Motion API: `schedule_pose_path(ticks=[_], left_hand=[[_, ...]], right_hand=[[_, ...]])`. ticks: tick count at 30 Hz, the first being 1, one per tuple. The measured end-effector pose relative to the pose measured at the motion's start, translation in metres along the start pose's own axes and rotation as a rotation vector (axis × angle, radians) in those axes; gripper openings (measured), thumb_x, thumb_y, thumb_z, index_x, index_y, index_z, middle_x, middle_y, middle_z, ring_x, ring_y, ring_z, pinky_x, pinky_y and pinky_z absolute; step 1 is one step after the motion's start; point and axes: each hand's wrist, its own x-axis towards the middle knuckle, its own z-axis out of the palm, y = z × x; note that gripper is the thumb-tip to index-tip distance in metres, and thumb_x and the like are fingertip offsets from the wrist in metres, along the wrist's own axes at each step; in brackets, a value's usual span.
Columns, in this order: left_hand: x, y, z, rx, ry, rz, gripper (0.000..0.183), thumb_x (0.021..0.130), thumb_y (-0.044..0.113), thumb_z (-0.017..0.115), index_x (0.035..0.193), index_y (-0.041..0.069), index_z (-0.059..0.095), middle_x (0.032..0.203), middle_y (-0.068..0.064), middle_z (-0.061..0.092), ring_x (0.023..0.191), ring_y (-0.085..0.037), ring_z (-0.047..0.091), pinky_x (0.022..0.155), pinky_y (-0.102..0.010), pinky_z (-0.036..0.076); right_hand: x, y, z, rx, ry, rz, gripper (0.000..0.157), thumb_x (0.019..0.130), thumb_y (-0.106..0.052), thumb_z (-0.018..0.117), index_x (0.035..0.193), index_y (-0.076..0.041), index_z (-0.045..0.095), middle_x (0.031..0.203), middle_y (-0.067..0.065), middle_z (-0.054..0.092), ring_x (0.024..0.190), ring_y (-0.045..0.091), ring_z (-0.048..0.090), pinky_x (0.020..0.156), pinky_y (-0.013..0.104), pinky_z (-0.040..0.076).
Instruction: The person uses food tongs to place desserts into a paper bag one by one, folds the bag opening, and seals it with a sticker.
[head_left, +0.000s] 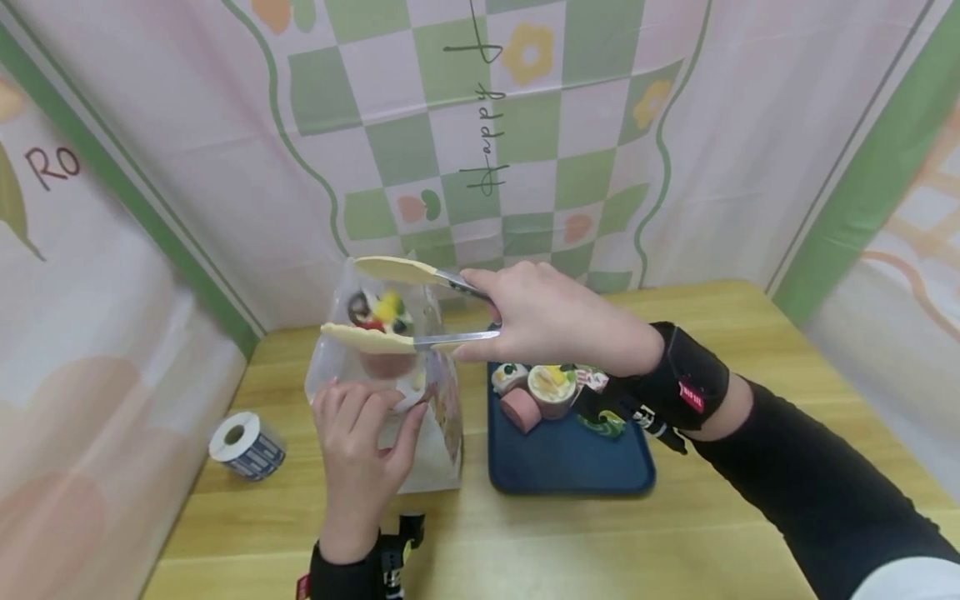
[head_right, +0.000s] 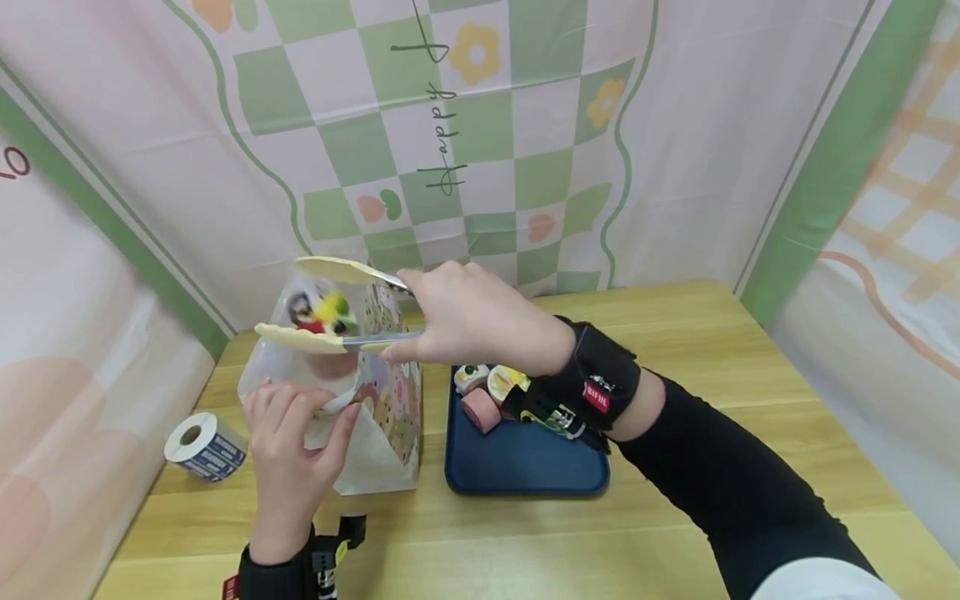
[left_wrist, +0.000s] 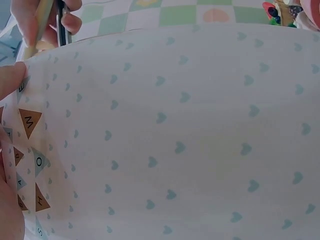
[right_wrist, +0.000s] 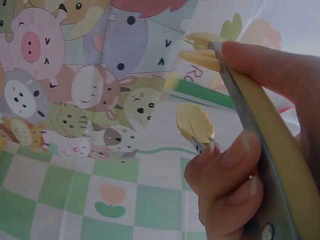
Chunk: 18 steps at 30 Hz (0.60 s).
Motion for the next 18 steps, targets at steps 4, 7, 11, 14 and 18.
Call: schedule_pose_path(ticks=[4,7,11,14,18], left_hand=[[0.000,-0.001,0.000,0.000,0.010,0.009,0.028,0.084,0.025,0.064,0.070,0.002,0.059,0.067,-0.009,0.057,0.071,-0.030,0.047,0.078,-0.054,0.032],[0.000,0.000,0.001,0.007,0.010,0.015,0.032,0.087,0.028,0.062,0.069,0.002,0.059,0.066,-0.009,0.056,0.071,-0.029,0.046,0.077,-0.054,0.032],[-0.001,0.000,0.002,0.006,0.023,0.023,0.034,0.088,0.029,0.061,0.068,0.001,0.058,0.066,-0.009,0.056,0.070,-0.029,0.046,0.077,-0.054,0.032],[-0.001,0.001,0.002,0.001,0.029,0.026,0.033,0.087,0.028,0.062,0.068,0.001,0.058,0.066,-0.010,0.056,0.070,-0.029,0.047,0.077,-0.054,0.032],[0.000,0.000,0.002,-0.006,0.036,0.035,0.027,0.083,0.023,0.064,0.068,0.001,0.058,0.066,-0.009,0.055,0.069,-0.030,0.046,0.075,-0.054,0.032]], right_hand=[[-0.008,0.003,-0.003,0.069,0.083,-0.006,0.079,0.077,-0.056,0.066,0.137,-0.009,0.046,0.067,0.000,0.055,0.056,0.013,0.048,0.050,0.028,0.039],[-0.019,0.010,-0.005,0.130,0.134,-0.017,0.068,0.079,-0.056,0.066,0.128,-0.012,0.048,0.069,0.002,0.051,0.054,0.014,0.046,0.050,0.029,0.038],[-0.038,0.022,0.000,0.183,0.183,-0.008,0.065,0.079,-0.059,0.063,0.123,-0.014,0.049,0.068,0.002,0.050,0.052,0.014,0.045,0.050,0.030,0.038],[-0.053,0.031,0.007,0.191,0.214,0.026,0.066,0.079,-0.059,0.062,0.124,-0.013,0.049,0.068,0.000,0.053,0.051,0.011,0.046,0.051,0.030,0.040],[-0.072,0.044,0.017,0.164,0.222,0.084,0.076,0.081,-0.056,0.063,0.135,-0.005,0.044,0.068,0.001,0.054,0.048,0.009,0.046,0.049,0.029,0.041]])
